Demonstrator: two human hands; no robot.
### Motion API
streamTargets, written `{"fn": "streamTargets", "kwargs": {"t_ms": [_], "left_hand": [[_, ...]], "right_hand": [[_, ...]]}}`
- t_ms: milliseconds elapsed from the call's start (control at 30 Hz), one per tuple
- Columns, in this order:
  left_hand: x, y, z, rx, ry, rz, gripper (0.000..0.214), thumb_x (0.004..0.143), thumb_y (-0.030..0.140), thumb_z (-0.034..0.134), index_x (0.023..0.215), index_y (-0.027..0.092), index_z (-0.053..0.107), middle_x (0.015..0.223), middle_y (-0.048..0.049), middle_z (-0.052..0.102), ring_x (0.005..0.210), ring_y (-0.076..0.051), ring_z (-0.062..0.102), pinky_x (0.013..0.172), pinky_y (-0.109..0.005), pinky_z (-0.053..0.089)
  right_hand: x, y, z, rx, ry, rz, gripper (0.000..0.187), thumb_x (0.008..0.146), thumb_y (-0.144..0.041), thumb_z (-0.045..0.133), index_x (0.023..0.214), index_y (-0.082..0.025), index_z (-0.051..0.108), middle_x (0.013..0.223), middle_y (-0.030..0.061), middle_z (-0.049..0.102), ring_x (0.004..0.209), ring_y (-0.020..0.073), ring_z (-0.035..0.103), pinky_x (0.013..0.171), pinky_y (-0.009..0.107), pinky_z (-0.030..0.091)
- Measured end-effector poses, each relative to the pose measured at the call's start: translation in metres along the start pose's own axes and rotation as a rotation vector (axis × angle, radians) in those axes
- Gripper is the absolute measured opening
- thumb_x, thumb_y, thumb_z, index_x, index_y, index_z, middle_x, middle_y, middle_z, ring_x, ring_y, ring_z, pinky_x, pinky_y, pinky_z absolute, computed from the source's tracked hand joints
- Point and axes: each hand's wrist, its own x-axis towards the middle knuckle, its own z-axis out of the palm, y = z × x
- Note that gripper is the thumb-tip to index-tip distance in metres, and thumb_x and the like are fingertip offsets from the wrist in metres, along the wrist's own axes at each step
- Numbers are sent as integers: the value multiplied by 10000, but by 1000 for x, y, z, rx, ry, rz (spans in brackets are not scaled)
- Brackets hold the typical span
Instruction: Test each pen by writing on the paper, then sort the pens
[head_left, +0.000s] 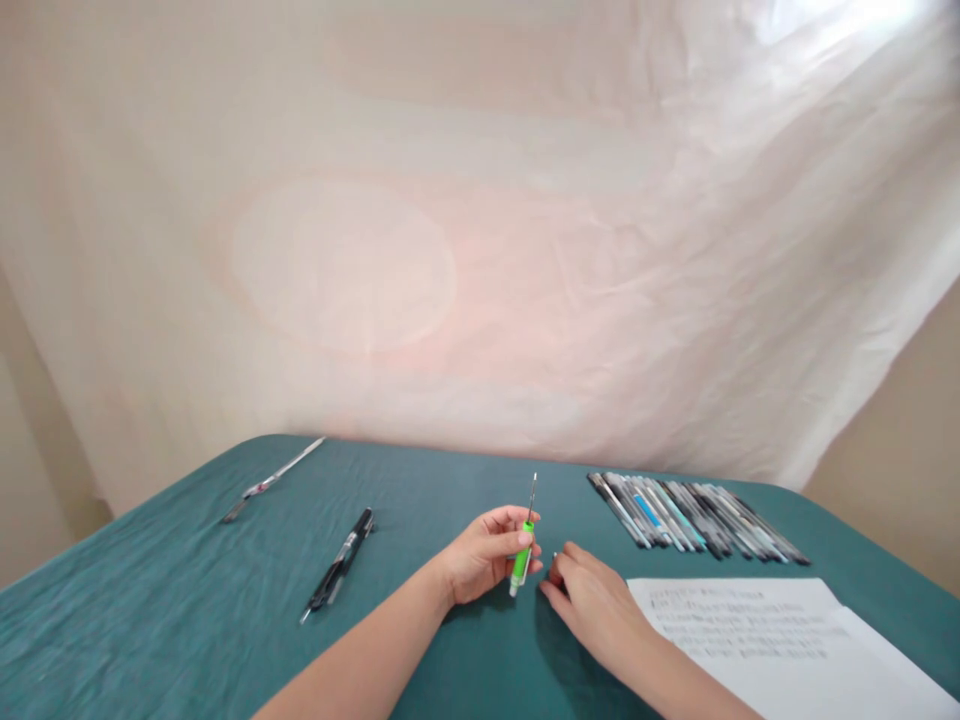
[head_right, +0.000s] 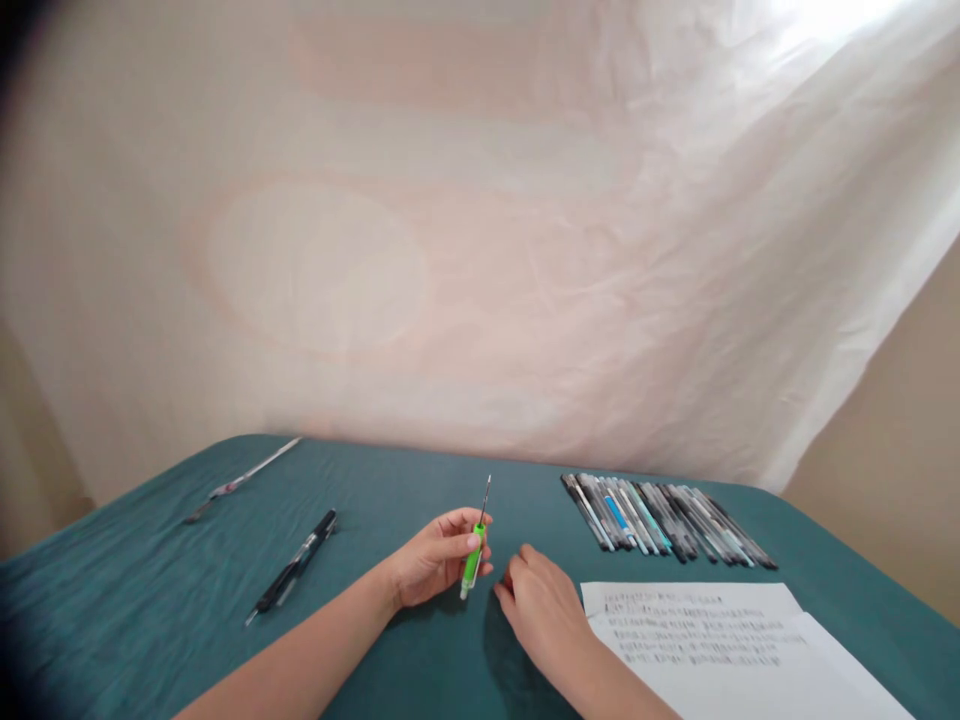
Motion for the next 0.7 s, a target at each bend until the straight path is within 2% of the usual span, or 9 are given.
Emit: {"fn": "streamTargets", "kwargs": {"t_ms": [100, 200, 300, 400, 500, 600, 700], "left_hand": [[0, -1, -1, 10, 8, -5, 229, 696, 170, 670, 911, 152, 595, 701, -23, 602, 694, -128, 592, 753, -348, 462], [0, -1, -1, 6, 1, -21, 233, 692, 177, 676, 911, 138, 605, 709, -30, 607, 690, -129, 598, 745, -337, 467], [0, 0, 1, -3, 1, -33, 253, 681, 187, 687, 916, 134, 610, 716, -31, 609, 696, -134, 603, 735, -329, 470], [-1, 1, 6, -10, -1, -58, 262, 671, 193, 696, 913, 139, 614, 725, -25, 606, 694, -132, 602, 727, -323, 471], [-1, -2, 13, -4, -20, -96, 261, 681, 201, 688, 924, 139, 613, 740, -29, 604, 706, -134, 603, 721, -313, 472], [0, -6, 20, 8, -46, -128, 263, 715, 217, 658, 959, 138, 602, 756, -41, 602, 727, -139, 603, 719, -300, 468], [1, -9, 25, 14, -50, -158, 269, 732, 238, 641, 978, 141, 594, 751, -41, 596, 704, -133, 606, 707, -287, 465]], "right_hand": [[0, 1, 2, 56, -3, -11, 115, 783, -213, 515, 675, -188, 544, 738, 35, 551, 641, 169, 570, 588, 267, 417], [3, 7, -2, 255, 6, 23, 170, 838, -250, 433, 706, -189, 522, 747, 27, 544, 623, 148, 553, 589, 261, 402], [10, 14, -10, 542, -6, 114, 230, 856, -323, 397, 697, -187, 494, 647, 3, 530, 581, 132, 514, 558, 249, 375], [15, 20, -19, 902, -111, 271, 287, 850, -414, 384, 705, -181, 470, 500, -45, 445, 436, 93, 406, 440, 219, 301], [18, 25, -30, 1167, -148, 336, 263, 814, -432, 457, 818, -170, 481, 516, -62, 441, 422, 72, 382, 428, 204, 287], [20, 32, -41, 1236, -108, 302, 299, 795, -397, 512, 979, -161, 501, 575, -46, 488, 495, 81, 440, 499, 215, 341], [23, 41, -47, 1260, -23, 343, 316, 776, -407, 539, 963, -153, 553, 614, -17, 513, 542, 93, 456, 516, 222, 360]]}}
